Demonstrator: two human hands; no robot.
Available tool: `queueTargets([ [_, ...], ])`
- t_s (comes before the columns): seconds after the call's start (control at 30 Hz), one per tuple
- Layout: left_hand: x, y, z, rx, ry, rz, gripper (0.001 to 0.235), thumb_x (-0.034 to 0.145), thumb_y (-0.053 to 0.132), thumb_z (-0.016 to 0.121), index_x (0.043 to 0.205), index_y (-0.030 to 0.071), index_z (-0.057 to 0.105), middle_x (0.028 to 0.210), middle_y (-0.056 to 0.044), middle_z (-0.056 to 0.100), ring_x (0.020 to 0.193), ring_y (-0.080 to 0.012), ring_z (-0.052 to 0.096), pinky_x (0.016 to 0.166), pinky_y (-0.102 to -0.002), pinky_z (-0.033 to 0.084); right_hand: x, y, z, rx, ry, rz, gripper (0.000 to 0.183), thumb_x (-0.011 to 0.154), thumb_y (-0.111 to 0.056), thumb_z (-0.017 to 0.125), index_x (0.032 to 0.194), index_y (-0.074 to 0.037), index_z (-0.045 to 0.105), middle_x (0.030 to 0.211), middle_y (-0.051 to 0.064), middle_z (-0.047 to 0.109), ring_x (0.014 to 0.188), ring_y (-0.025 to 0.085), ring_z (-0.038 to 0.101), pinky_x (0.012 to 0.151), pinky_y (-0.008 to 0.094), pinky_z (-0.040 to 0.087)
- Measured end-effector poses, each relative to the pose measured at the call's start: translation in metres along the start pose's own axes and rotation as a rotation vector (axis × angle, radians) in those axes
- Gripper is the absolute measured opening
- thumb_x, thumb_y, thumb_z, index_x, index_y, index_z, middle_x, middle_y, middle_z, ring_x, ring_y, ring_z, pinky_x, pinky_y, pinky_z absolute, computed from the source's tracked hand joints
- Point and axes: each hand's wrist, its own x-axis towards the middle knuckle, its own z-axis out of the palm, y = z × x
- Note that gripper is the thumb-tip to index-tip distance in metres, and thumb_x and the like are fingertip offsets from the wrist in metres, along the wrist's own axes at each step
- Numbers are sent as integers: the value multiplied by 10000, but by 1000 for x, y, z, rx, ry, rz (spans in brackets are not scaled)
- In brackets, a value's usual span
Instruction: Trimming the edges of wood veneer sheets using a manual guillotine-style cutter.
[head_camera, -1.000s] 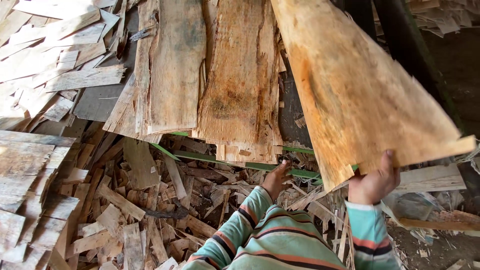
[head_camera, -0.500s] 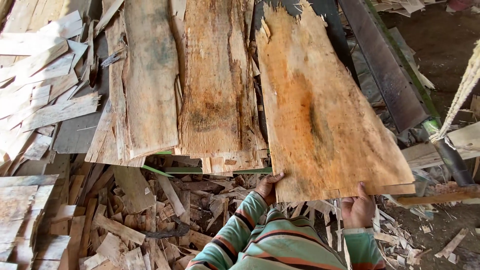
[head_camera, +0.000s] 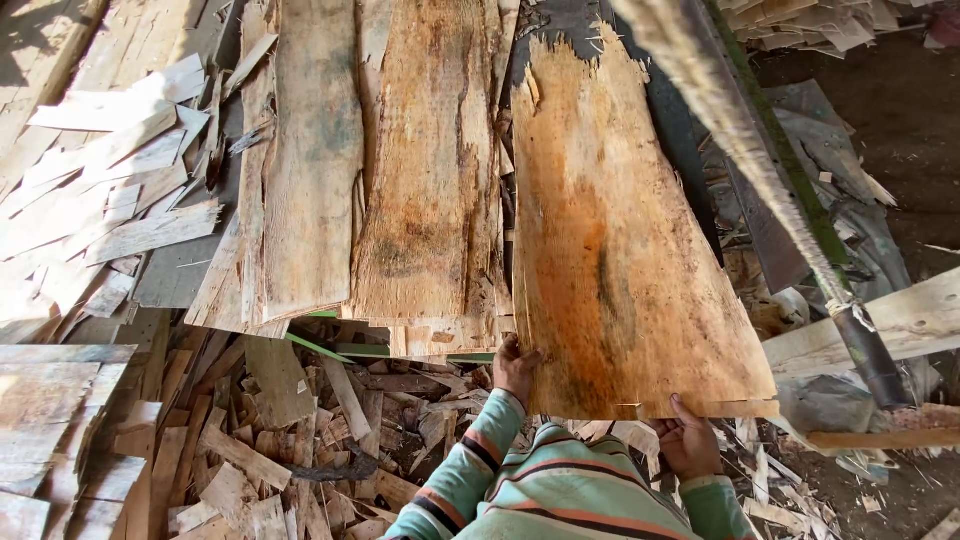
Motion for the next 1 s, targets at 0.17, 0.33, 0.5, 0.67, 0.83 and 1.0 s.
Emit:
queueTargets([
  [0.17,-60,67,51,-88,-47,88,522,876,-15,751,1363,-55,569,1203,-140,733,1071,-266,693,936,-361,586,-63,-48,33,-143,-29,-161,231,1042,-171,614,1241,-54,597,1128,87,640,990,247,620,900,480,553],
  [0.33,-73,76,68,-246,-28,-138,521,809,-12,749,1302,14,582,1083,-103,725,953,-273,698,833,-412,594,-47,-67,-16,-130,-106,11,306,991,-179,591,1263,-42,559,1198,123,688,1139,300,656,987,472,555],
  [0.5,-50,50,52,-126,-35,-90,572,728,-29,807,1273,-17,636,1093,-115,724,975,-297,699,856,-419,611,-57,-107,-31,-131,34,115,538,1054,-461,461,1440,-88,494,1275,139,650,1241,321,581,996,493,476],
  [0.67,-100,121,74,96,-49,31,593,719,-19,802,1290,-30,639,1171,-144,740,1031,-297,722,924,-417,620,-39,-152,-64,-68,83,-39,609,1059,-510,449,1427,-33,533,1327,141,656,1279,323,558,1065,461,478],
  [0.83,-88,104,38,49,-55,26,765,648,-77,817,1346,21,520,1229,-96,695,1081,-261,700,943,-409,602,-16,-163,-41,-594,26,37,681,951,-407,641,1486,-8,508,1368,149,639,1286,347,573,1119,484,459],
  [1.0,-38,58,12,171,-153,23,656,744,-49,781,1351,-49,533,1170,-165,716,974,-313,707,833,-403,627,4,-143,-24,-817,-198,-75,594,860,-254,752,1361,45,636,1280,212,708,1172,322,672,1032,447,518],
])
